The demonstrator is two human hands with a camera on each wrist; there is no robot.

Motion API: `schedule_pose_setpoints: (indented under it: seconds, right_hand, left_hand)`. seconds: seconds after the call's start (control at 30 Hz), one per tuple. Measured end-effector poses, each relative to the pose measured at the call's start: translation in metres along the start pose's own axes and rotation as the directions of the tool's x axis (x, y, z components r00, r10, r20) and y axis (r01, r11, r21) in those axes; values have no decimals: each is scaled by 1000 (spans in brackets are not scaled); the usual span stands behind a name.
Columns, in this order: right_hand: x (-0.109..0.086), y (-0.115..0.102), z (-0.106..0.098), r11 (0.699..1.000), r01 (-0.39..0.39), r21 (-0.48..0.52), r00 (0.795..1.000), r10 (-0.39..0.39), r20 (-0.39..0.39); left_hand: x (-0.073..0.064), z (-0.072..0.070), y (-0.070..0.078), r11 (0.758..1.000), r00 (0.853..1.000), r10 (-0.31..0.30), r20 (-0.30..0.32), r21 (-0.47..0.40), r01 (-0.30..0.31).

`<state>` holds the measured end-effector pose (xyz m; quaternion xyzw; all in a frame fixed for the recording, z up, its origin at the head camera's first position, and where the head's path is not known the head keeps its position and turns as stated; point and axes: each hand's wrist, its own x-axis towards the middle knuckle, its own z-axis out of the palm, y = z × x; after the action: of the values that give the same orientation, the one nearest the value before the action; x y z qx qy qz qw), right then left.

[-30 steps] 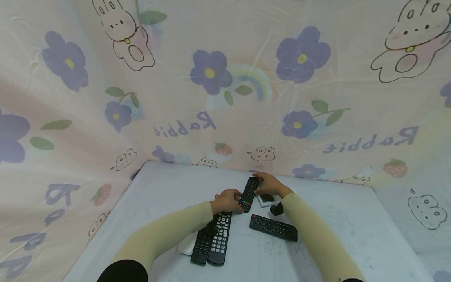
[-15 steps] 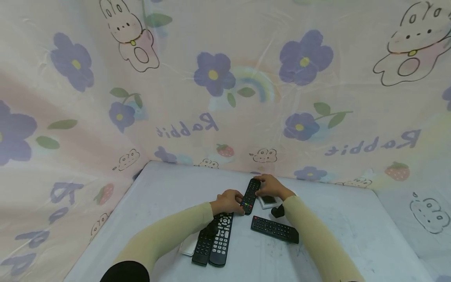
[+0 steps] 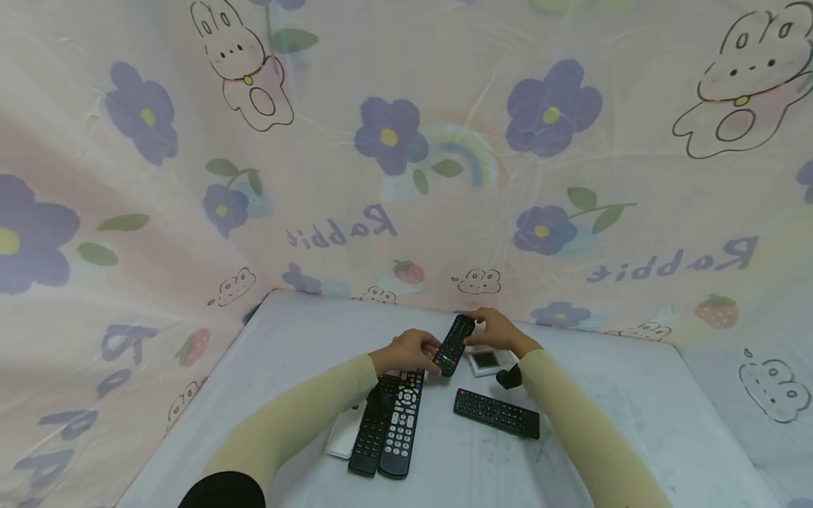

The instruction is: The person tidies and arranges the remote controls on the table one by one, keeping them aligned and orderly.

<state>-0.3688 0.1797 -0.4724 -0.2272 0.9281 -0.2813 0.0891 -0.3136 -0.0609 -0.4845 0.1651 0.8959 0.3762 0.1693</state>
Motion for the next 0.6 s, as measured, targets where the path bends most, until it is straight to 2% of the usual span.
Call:
schedule_pose_setpoints:
  seconds: [0.1,0.33,0.6]
  right_hand:
    - [-4,-3,-5,1000,16,5,1000,-16,-5]
    - [-15,-8,-6,1000,-6,21,999,7,-44]
    - [-29,-15,-2,995,4,102,995,6,-101]
  left_hand:
    - [-1,-4,0,999,999,17,27,-39,-16]
    - [-6,-9,-1,987,995,65,79,-153,-53]
    - [-17,-9,3,978,994,67,84,-204,-49]
